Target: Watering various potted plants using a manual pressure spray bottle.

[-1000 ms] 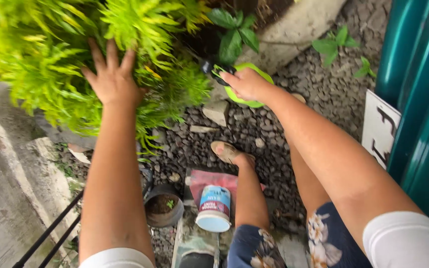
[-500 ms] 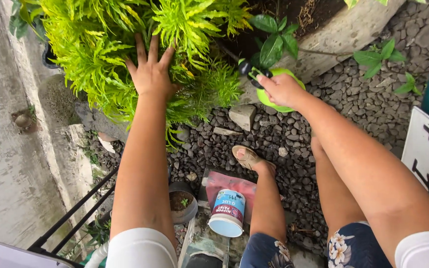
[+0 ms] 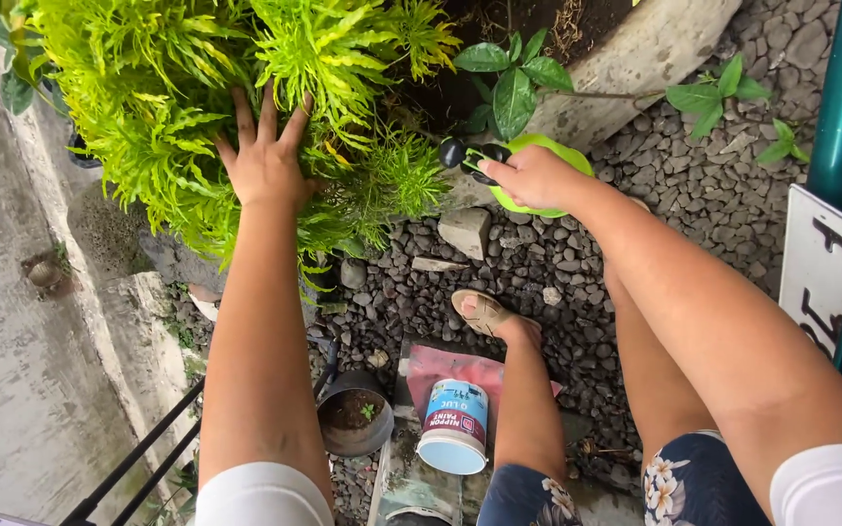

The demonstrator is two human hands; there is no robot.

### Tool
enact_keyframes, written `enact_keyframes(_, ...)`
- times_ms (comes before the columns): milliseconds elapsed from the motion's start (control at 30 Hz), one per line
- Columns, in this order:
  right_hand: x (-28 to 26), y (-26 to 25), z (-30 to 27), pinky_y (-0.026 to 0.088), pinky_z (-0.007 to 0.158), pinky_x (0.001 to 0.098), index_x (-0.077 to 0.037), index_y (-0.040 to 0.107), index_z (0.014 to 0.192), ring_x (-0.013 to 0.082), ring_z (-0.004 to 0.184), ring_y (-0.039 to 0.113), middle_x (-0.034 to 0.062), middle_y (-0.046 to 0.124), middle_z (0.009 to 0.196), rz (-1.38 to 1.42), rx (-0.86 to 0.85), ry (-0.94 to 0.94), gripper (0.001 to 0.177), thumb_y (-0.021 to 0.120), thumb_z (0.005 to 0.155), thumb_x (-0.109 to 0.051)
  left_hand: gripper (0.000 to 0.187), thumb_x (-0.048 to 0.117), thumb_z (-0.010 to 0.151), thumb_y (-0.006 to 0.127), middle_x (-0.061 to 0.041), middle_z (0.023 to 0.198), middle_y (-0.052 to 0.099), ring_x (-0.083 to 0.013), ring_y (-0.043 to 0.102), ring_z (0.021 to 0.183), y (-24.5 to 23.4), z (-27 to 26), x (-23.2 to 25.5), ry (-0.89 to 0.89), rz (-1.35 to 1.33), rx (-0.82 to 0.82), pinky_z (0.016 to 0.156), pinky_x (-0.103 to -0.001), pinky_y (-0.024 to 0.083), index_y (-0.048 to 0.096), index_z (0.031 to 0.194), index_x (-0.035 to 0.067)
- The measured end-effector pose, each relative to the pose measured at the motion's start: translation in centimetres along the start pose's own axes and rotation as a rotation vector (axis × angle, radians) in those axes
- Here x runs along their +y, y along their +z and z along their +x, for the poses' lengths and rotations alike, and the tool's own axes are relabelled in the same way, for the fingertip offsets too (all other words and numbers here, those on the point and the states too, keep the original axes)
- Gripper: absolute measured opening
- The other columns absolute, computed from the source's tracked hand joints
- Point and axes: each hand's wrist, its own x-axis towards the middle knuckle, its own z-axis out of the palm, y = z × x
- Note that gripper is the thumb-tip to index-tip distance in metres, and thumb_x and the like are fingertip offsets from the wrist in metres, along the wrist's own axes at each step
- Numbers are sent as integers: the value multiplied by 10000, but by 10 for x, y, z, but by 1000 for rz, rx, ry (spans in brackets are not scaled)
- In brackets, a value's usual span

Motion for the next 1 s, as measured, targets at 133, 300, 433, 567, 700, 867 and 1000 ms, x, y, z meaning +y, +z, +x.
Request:
enact_keyframes(133, 0, -6, -11, 430, 507, 348, -73, 606, 595, 148, 457, 503, 17, 557, 529, -97, 38, 23, 622, 550, 999, -542, 1275, 409, 582, 963, 17, 1735, 97, -335, 30, 1571, 19, -2, -3, 17, -3, 24, 1152, -693, 227, 230, 1620, 516)
enact_keyframes(300, -10, -16, -18, 443, 533, 364, -48, 629, 599, 191, 470, 502, 52, 545, 528, -258, 21, 75, 656, 567, 991, -570, 1222, 396, 583, 962, 18, 1729, 137, -321, 48, 1570, 18, -2, -7, 23, 2, 40, 1163, -690, 233, 280, 1590, 508)
enact_keyframes(433, -3, -30, -11, 453, 538, 374, -24, 620, 600, 201, 474, 513, 53, 553, 524, -241, 84, 40, 687, 562, 1001, -579, 1142, 378, 629, 955, 46, 1744, 173, -309, 59, 1618, 23, 9, -11, 8, 15, 53, 1158, -691, 265, 329, 1580, 468)
enact_keyframes(567, 8, -32, -11, 449, 520, 353, -30, 620, 607, 168, 458, 507, 43, 560, 522, -201, 28, 31, 658, 568, 991, -562, 1237, 326, 591, 958, 36, 1729, 157, -318, 73, 1572, 34, 8, -14, 40, 4, 85, 1130, -693, 259, 286, 1615, 505)
enact_keyframes(700, 21, -34, -5, 432, 491, 320, -56, 631, 604, 132, 444, 493, 42, 554, 524, -153, 44, -18, 627, 572, 979, -554, 1230, 332, 589, 964, 24, 1726, 167, -312, 67, 1574, 34, 10, -15, 31, 21, 98, 1143, -688, 258, 294, 1604, 513)
enact_keyframes(867, 10, -37, -4, 363, 476, 348, -35, 635, 690, 134, 470, 438, 18, 518, 571, 36, -21, -9, 607, 588, 1006, -551, 1223, 316, 584, 969, 33, 1737, 164, -310, 61, 1590, 23, 7, -11, 24, 0, 59, 1159, -677, 255, 303, 1593, 498)
enact_keyframes(1000, -21, -37, -21, 446, 509, 336, -56, 715, 682, 143, 474, 537, 26, 599, 554, -279, -69, -45, 591, 599, 945, -573, 1270, 313, 553, 976, 29, 1737, 147, -313, 60, 1572, 18, 6, -5, 13, -13, 70, 1154, -669, 249, 278, 1596, 505)
